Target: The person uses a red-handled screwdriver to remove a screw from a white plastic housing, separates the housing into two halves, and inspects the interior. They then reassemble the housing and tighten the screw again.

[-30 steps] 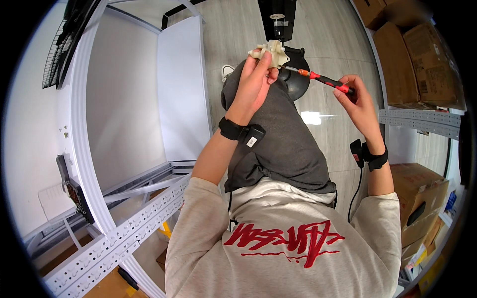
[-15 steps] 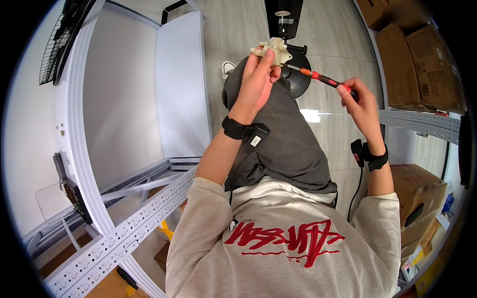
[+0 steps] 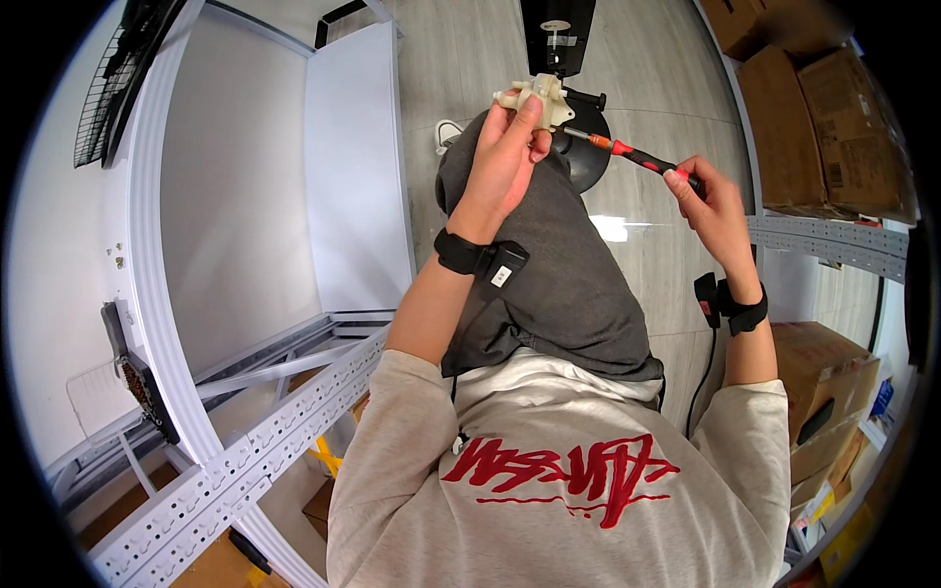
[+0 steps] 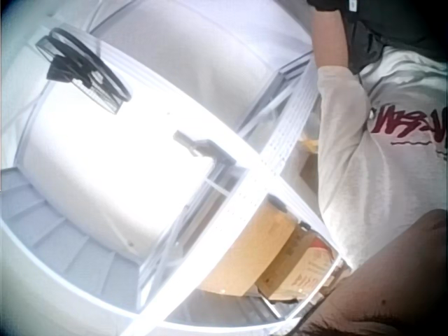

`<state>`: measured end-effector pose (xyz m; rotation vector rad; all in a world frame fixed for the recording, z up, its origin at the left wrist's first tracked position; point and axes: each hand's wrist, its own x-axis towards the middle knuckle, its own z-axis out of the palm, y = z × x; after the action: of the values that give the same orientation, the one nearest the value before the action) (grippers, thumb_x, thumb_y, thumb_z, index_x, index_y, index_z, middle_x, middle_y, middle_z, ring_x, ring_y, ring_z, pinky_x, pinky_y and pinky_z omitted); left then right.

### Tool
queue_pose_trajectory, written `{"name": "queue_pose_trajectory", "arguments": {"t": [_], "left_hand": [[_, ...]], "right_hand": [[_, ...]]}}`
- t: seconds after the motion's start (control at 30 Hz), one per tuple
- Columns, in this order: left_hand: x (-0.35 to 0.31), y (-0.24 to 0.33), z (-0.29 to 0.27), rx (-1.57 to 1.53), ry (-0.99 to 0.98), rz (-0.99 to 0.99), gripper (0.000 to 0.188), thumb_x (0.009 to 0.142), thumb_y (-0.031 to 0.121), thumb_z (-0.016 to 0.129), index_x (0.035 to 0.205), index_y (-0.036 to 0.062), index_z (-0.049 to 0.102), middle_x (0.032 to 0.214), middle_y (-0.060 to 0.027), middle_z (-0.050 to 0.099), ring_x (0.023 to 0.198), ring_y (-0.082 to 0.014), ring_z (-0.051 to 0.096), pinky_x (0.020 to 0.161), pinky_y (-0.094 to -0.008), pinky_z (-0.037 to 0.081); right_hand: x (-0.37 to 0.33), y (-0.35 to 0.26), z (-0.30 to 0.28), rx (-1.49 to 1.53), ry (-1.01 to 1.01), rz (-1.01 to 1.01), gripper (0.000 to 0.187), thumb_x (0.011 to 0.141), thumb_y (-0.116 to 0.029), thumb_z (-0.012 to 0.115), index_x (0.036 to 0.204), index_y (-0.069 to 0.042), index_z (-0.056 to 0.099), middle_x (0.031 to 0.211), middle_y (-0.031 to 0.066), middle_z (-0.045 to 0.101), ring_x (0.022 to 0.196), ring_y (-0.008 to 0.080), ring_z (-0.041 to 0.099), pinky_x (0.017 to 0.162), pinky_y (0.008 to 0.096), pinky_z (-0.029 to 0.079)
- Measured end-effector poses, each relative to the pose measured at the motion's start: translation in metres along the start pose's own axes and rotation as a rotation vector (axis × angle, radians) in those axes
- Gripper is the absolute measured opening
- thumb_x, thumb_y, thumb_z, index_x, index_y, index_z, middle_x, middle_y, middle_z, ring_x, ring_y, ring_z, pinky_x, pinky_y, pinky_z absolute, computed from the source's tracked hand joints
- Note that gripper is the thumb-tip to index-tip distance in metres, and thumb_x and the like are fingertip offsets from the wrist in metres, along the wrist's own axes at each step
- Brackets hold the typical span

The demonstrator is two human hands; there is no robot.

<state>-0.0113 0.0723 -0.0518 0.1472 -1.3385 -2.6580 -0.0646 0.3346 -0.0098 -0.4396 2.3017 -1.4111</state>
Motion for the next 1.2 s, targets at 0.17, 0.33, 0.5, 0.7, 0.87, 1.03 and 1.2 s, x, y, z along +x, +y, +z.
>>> {"name": "queue_pose_trajectory", "arguments": {"t": [0.17,0.33,0.5,0.7,0.87,1.03,1.2], "left_hand": [[-0.001,0.0,0.001,-0.001,0.005,-0.02,0.023,0.099,0.028,0.055,0.113,0.0106,0.05,0.099,0.0001,0.056,0.072,-0.0104,0.046,0.062,-0.024,0.034],[-0.001,0.001,0.003,0.003,0.007,0.003,0.023,0.099,0.028,0.055,0.112,0.0104,0.05,0.098,0.0001,0.056,0.072,-0.0105,0.046,0.063,-0.0239,0.034],[-0.001,0.0,0.001,-0.011,-0.004,-0.007,0.024,0.099,0.03,0.054,0.112,0.0099,0.05,0.098,-0.0007,0.056,0.073,-0.0111,0.046,0.063,-0.0245,0.035],[0.002,-0.002,-0.002,-0.058,0.022,0.028,0.027,0.099,0.032,0.054,0.112,0.0092,0.05,0.099,-0.003,0.057,0.075,-0.0124,0.049,0.065,-0.0264,0.038],[0.0,-0.003,0.0,-0.09,0.093,0.0,0.029,0.099,0.033,0.053,0.114,0.0088,0.05,0.103,-0.0049,0.059,0.082,-0.0149,0.057,0.072,-0.0298,0.045],[0.0,-0.004,0.0,-0.038,0.056,0.007,0.038,0.098,0.034,0.055,0.124,0.0089,0.043,0.107,-0.0062,0.06,0.086,-0.0149,0.061,0.077,-0.0302,0.046],[-0.003,-0.001,0.002,-0.026,0.043,0.015,0.041,0.098,0.034,0.055,0.125,0.0072,0.042,0.107,-0.0082,0.06,0.088,-0.0174,0.062,0.08,-0.0341,0.049]], "right_hand": [[-0.003,0.004,0.006,-0.05,0.127,-0.16,0.024,0.093,-0.024,0.065,0.093,-0.001,0.06,0.064,-0.0046,0.043,0.058,0.0048,0.038,0.05,0.0239,0.029],[-0.002,0.004,0.003,-0.033,0.07,-0.095,0.023,0.093,-0.024,0.065,0.093,-0.001,0.062,0.065,-0.0043,0.045,0.058,0.0045,0.039,0.051,0.023,0.03],[-0.006,-0.004,0.007,-0.07,0.135,-0.128,0.021,0.091,-0.02,0.067,0.097,0.0,0.064,0.068,-0.001,0.051,0.06,0.0055,0.043,0.053,0.0223,0.035],[-0.014,-0.011,0.007,-0.177,0.292,-0.417,0.02,0.087,-0.013,0.07,0.1,0.0,0.065,0.074,0.0038,0.06,0.061,0.0087,0.05,0.056,0.0232,0.04],[-0.026,-0.021,0.009,-0.286,0.246,-0.54,0.019,0.084,-0.01,0.072,0.099,0.0,0.065,0.076,0.0062,0.062,0.059,0.0116,0.052,0.054,0.0234,0.042],[-0.027,-0.028,0.02,-0.4,0.237,-0.636,0.019,0.082,-0.01,0.074,0.096,-0.002,0.065,0.074,0.0065,0.062,0.052,0.0151,0.055,0.049,0.0261,0.044],[-0.021,-0.024,0.028,-0.439,0.249,-0.661,0.02,0.082,-0.011,0.074,0.096,-0.001,0.065,0.074,0.0064,0.062,0.051,0.0144,0.054,0.048,0.0258,0.044]]}}
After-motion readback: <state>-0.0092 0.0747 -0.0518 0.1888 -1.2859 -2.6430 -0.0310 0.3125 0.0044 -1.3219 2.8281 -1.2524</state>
